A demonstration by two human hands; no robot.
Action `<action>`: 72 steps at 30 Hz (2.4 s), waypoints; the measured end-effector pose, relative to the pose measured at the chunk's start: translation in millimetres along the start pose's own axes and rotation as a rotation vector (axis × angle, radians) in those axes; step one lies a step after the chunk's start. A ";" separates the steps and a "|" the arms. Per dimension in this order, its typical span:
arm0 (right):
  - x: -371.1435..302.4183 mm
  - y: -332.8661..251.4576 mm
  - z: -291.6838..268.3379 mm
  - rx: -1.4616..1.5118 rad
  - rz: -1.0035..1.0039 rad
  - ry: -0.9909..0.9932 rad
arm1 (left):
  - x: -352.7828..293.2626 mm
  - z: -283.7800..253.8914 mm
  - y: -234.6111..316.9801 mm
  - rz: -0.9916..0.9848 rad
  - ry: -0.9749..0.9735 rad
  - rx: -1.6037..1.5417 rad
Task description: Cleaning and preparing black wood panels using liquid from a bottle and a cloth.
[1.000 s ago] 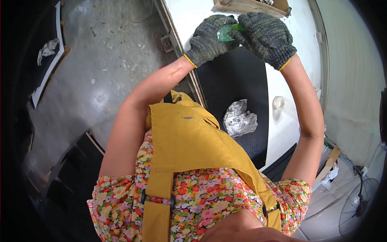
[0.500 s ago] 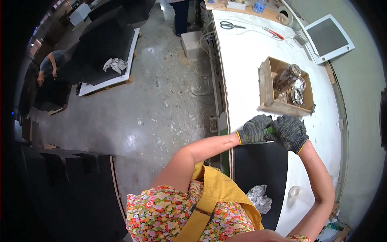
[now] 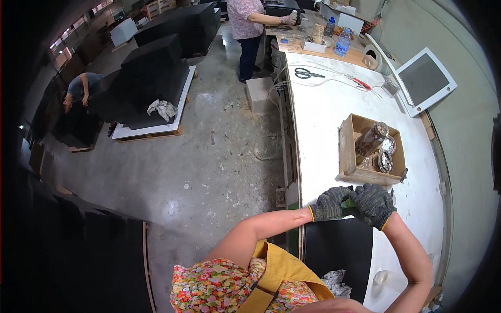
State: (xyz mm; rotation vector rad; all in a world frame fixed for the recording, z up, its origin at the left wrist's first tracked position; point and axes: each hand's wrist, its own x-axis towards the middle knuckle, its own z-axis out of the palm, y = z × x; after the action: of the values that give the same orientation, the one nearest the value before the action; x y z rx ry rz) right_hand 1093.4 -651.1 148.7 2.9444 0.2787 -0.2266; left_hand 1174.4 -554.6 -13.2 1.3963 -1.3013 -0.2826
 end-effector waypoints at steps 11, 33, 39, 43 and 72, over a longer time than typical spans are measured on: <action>-1.6 -5.5 29.3 0.199 0.356 -0.078 | 2.9 14.4 -16.7 0.118 0.173 0.110; 5.3 -0.1 20.3 -0.065 0.074 -0.054 | 0.1 -0.9 -3.8 -0.077 -0.022 -0.119; 9.1 2.6 1.4 0.093 -0.004 -0.180 | 1.0 7.6 -5.7 -0.015 -0.010 0.065; -0.6 -9.9 29.3 0.057 0.270 -0.023 | 0.3 23.1 -24.4 -0.048 0.041 0.154; 3.3 -3.2 12.5 0.228 0.140 -0.074 | -1.4 15.4 -17.3 -0.019 0.034 0.132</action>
State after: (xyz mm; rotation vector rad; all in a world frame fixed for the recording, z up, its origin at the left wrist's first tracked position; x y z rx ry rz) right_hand 1094.2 -649.7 135.5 3.1538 0.0373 -0.3692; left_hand 1171.0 -566.5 -32.8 1.5188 -1.2989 -0.1879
